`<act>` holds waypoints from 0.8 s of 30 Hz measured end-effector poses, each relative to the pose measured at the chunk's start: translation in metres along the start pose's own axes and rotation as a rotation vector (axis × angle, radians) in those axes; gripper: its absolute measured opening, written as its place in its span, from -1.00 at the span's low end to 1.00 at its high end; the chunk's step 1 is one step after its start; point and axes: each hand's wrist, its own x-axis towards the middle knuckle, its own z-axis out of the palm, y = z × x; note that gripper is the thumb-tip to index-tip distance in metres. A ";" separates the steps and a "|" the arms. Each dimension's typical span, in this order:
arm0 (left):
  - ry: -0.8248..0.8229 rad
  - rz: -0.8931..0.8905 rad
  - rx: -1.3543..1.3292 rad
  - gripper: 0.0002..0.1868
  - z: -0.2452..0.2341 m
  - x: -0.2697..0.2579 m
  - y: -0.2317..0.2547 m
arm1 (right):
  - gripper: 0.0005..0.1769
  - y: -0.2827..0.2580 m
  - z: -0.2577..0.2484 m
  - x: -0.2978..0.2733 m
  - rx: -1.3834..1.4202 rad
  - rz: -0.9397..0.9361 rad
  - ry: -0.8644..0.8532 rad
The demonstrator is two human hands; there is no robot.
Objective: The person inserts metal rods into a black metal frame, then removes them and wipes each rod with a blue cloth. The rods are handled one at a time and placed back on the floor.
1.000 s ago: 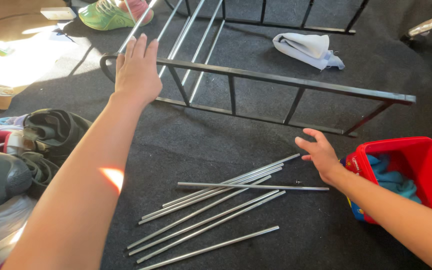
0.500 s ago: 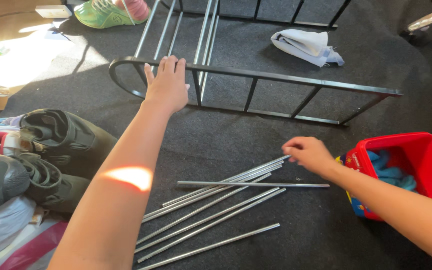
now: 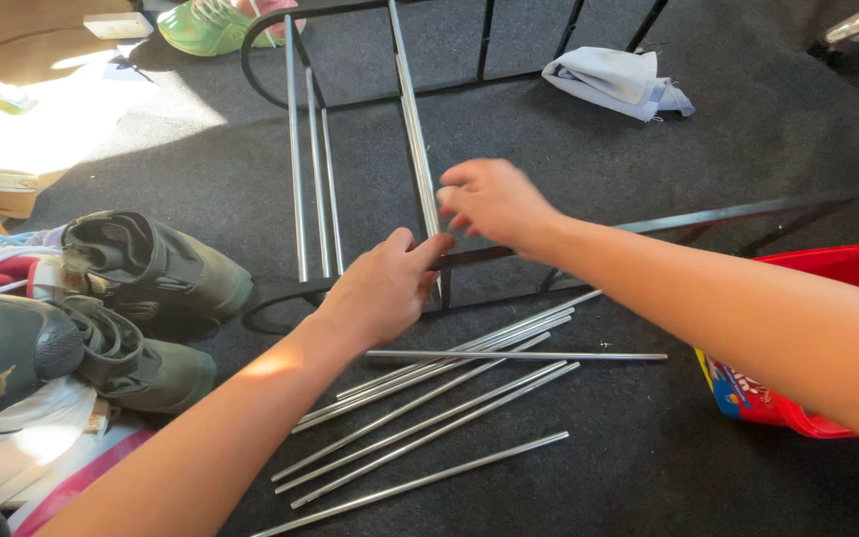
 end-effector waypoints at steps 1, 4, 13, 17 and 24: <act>-0.042 -0.042 -0.001 -0.39 -0.003 -0.001 0.003 | -0.73 0.001 0.012 0.008 0.084 0.086 -0.111; -0.075 0.004 -0.038 -0.52 -0.008 0.009 0.013 | -0.75 0.014 0.041 0.033 0.329 0.390 0.022; -0.085 0.040 0.141 -0.66 -0.009 0.016 0.022 | -0.78 0.048 0.019 0.112 0.823 0.529 -0.150; -0.031 -0.063 0.102 -0.67 -0.013 0.014 0.018 | -0.71 0.045 -0.018 0.093 0.518 0.485 0.036; -0.113 -0.223 0.028 -0.66 -0.006 0.020 0.018 | -0.79 -0.002 0.022 0.045 0.794 0.494 -0.008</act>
